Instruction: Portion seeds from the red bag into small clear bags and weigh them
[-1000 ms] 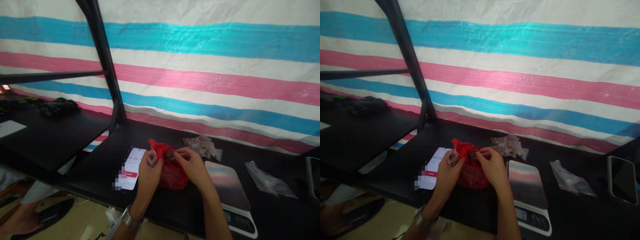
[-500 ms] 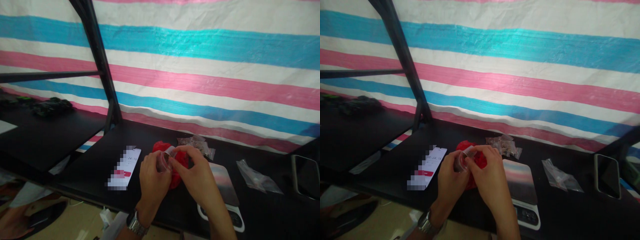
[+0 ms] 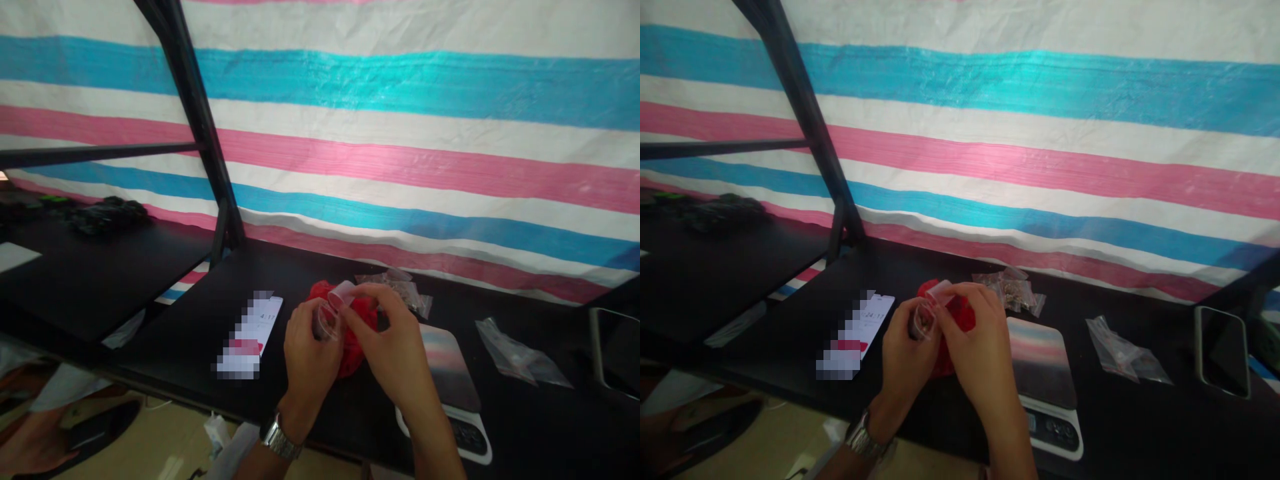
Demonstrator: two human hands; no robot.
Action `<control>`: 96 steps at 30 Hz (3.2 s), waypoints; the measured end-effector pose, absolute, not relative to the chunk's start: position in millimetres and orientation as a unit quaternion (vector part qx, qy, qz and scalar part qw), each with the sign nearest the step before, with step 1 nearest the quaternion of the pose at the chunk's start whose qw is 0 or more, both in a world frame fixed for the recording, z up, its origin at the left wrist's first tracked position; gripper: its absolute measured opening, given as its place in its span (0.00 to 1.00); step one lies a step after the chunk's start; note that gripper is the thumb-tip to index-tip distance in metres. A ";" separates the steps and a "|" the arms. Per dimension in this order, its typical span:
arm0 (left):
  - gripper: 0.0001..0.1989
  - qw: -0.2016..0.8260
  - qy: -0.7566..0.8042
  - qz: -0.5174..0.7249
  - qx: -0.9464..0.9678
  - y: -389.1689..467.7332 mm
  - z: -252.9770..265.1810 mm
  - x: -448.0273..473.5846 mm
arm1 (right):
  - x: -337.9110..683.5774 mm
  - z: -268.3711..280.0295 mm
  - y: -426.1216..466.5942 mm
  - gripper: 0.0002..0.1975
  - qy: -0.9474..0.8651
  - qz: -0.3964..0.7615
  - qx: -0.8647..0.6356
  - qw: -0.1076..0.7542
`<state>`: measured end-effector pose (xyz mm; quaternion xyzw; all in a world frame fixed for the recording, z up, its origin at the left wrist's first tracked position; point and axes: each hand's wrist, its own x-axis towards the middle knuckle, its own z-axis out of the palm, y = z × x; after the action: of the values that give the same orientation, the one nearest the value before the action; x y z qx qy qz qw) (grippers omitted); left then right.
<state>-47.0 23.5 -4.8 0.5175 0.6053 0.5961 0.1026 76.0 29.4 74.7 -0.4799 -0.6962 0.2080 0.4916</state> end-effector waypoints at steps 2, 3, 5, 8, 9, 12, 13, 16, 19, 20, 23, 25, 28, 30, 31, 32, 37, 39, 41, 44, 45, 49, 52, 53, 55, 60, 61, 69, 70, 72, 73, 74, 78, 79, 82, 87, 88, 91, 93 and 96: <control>0.09 0.071 0.597 0.605 0.522 22.2 -2.9 -50.0 | 73.0 65.7 37.0 0.05 -0.669 0.199 -0.516 0.496; 0.08 0.045 0.587 0.614 0.526 20.6 -1.0 -52.0 | 71.3 60.3 40.8 0.05 -0.665 0.192 -0.533 0.486; 0.07 -0.004 0.554 0.639 0.534 15.9 4.8 -56.4 | 67.9 50.1 46.8 0.04 -0.678 0.184 -0.558 0.442; 0.06 0.013 0.483 0.677 0.555 7.8 14.5 -61.0 | 68.2 44.8 48.7 0.05 -0.701 0.201 -0.565 0.385; 0.07 0.049 0.462 0.683 0.563 5.7 17.0 -61.4 | 70.7 47.1 47.2 0.06 -0.704 0.220 -0.554 0.386; 0.17 0.192 0.434 0.671 0.570 2.6 20.4 -58.0 | 84.9 62.8 38.7 0.11 -0.694 0.320 -0.481 0.429; 0.21 0.236 0.432 0.659 0.569 2.3 20.3 -55.7 | 90.5 68.7 35.6 0.13 -0.687 0.354 -0.457 0.440; 0.28 0.309 0.424 0.626 0.577 1.8 17.7 -48.0 | 103.2 79.3 28.7 0.13 -0.677 0.426 -0.416 0.432; 0.29 0.326 0.423 0.609 0.586 1.0 13.9 -41.1 | 108.2 76.9 25.4 0.10 -0.669 0.485 -0.406 0.391; 0.30 0.330 0.425 0.608 0.584 0.9 12.5 -38.8 | 109.8 74.9 24.7 0.10 -0.662 0.501 -0.407 0.380; 0.29 0.361 0.420 0.619 0.557 2.8 7.6 -31.1 | 122.4 71.7 23.4 0.13 -0.636 0.514 -0.433 0.380; 0.28 0.380 0.413 0.634 0.532 6.1 4.1 -25.0 | 140.9 72.3 23.9 0.14 -0.617 0.492 -0.465 0.402; 0.28 0.353 0.419 0.659 0.515 11.7 -0.6 -16.8 | 180.8 71.0 26.6 0.17 -0.587 0.435 -0.525 0.437; 0.26 0.319 0.430 0.663 0.523 14.2 -2.7 -13.6 | 207.9 64.8 28.7 0.18 -0.569 0.401 -0.567 0.441; 0.24 0.305 0.436 0.660 0.530 14.9 -3.3 -12.9 | 219.7 60.1 29.8 0.18 -0.565 0.390 -0.585 0.431; 0.22 0.292 0.441 0.656 0.539 15.2 -3.6 -12.6 | 229.7 54.8 31.0 0.18 -0.565 0.381 -0.602 0.417; 0.17 0.229 0.443 0.639 0.585 13.9 -1.1 -14.5 | 257.1 31.3 38.7 0.15 -0.575 0.249 -0.662 0.410; 0.17 0.205 0.446 0.633 0.598 13.2 0.1 -15.1 | 263.7 26.3 41.6 0.16 -0.565 0.203 -0.674 0.430; 0.17 0.192 0.449 0.628 0.606 12.5 0.8 -15.4 | 270.3 23.1 43.4 0.17 -0.550 0.182 -0.684 0.443; 0.15 0.180 0.441 0.628 0.615 11.4 1.2 -15.5 | 278.0 20.0 44.3 0.19 -0.534 0.168 -0.697 0.448; 0.15 0.173 0.436 0.631 0.619 11.0 1.3 -15.5 | 279.6 19.3 44.4 0.20 -0.529 0.164 -0.702 0.448; 0.13 0.152 0.419 0.632 0.634 9.8 1.9 -16.0 | 280.3 17.9 45.8 0.20 -0.517 0.160 -0.712 0.447; 0.13 0.156 0.418 0.620 0.646 9.2 1.1 -17.0 | 276.7 17.8 47.4 0.20 -0.515 0.166 -0.711 0.448; 0.13 0.159 0.419 0.615 0.649 9.1 0.6 -17.4 | 275.0 17.8 47.8 0.20 -0.516 0.168 -0.710 0.449; 0.12 0.164 0.417 0.610 0.653 9.0 -0.9 -18.1 | 271.5 17.7 48.7 0.20 -0.520 0.171 -0.706 0.450; 0.11 0.164 0.416 0.599 0.664 9.0 -3.9 -20.7 | 264.0 16.2 50.7 0.19 -0.537 0.185 -0.690 0.450; 0.10 0.160 0.418 0.597 0.666 9.0 -4.2 -21.4 | 263.1 15.7 51.1 0.19 -0.541 0.188 -0.686 0.449; 0.08 0.121 0.419 0.590 0.679 9.4 -1.0 -23.8 | 264.0 9.8 54.6 0.19 -0.575 0.209 -0.661 0.434; 0.08 0.120 0.417 0.591 0.680 9.4 -0.4 -23.6 | 264.5 9.0 54.8 0.18 -0.577 0.210 -0.660 0.433; 0.08 0.118 0.413 0.594 0.680 9.3 0.7 -22.9 | 264.8 8.1 54.8 0.18 -0.581 0.213 -0.658 0.430; 0.08 0.118 0.412 0.595 0.680 9.2 1.2 -22.6 | 264.6 8.0 54.5 0.18 -0.583 0.215 -0.656 0.428; 0.09 0.119 0.410 0.596 0.680 9.1 1.6 -22.1 | 264.2 8.3 54.2 0.18 -0.586 0.217 -0.654 0.426; 0.09 0.122 0.403 0.598 0.682 7.9 2.7 -18.2 | 261.2 13.1 52.1 0.14 -0.596 0.226 -0.648 0.417; 0.09 0.125 0.402 0.598 0.682 7.1 2.5 -16.3 | 260.3 15.6 51.0 0.13 -0.598 0.228 -0.647 0.415; 0.09 0.158 0.412 0.591 0.676 2.1 -0.6 -8.1 | 255.2 27.6 44.8 0.14 -0.606 0.257 -0.625 0.420; 0.21 0.306 0.462 0.543 0.631 -10.2 -10.6 11.0 | 224.2 56.1 34.5 0.15 -0.642 0.369 -0.510 0.438; 0.26 0.350 0.453 0.539 0.618 -11.6 -11.9 14.6 | 212.7 60.6 34.4 0.14 -0.648 0.383 -0.490 0.440; 0.25 0.479 0.417 0.550 0.542 -11.9 -12.0 22.5 | 170.8 67.4 37.5 0.13 -0.641 0.401 -0.462 0.464; 0.26 0.524 0.428 0.580 0.453 -9.3 -9.4 24.2 | 143.5 66.4 41.0 0.14 -0.621 0.397 -0.465 0.491; 0.31 0.565 0.450 0.618 0.310 -4.0 -4.2 21.3 | 115.3 60.3 45.3 0.15 -0.612 0.385 -0.482 0.495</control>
<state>21.3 -4.0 -4.2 0.3102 0.4495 0.6185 0.5650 115.3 45.3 60.3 -0.4821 -0.6116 0.3852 0.4951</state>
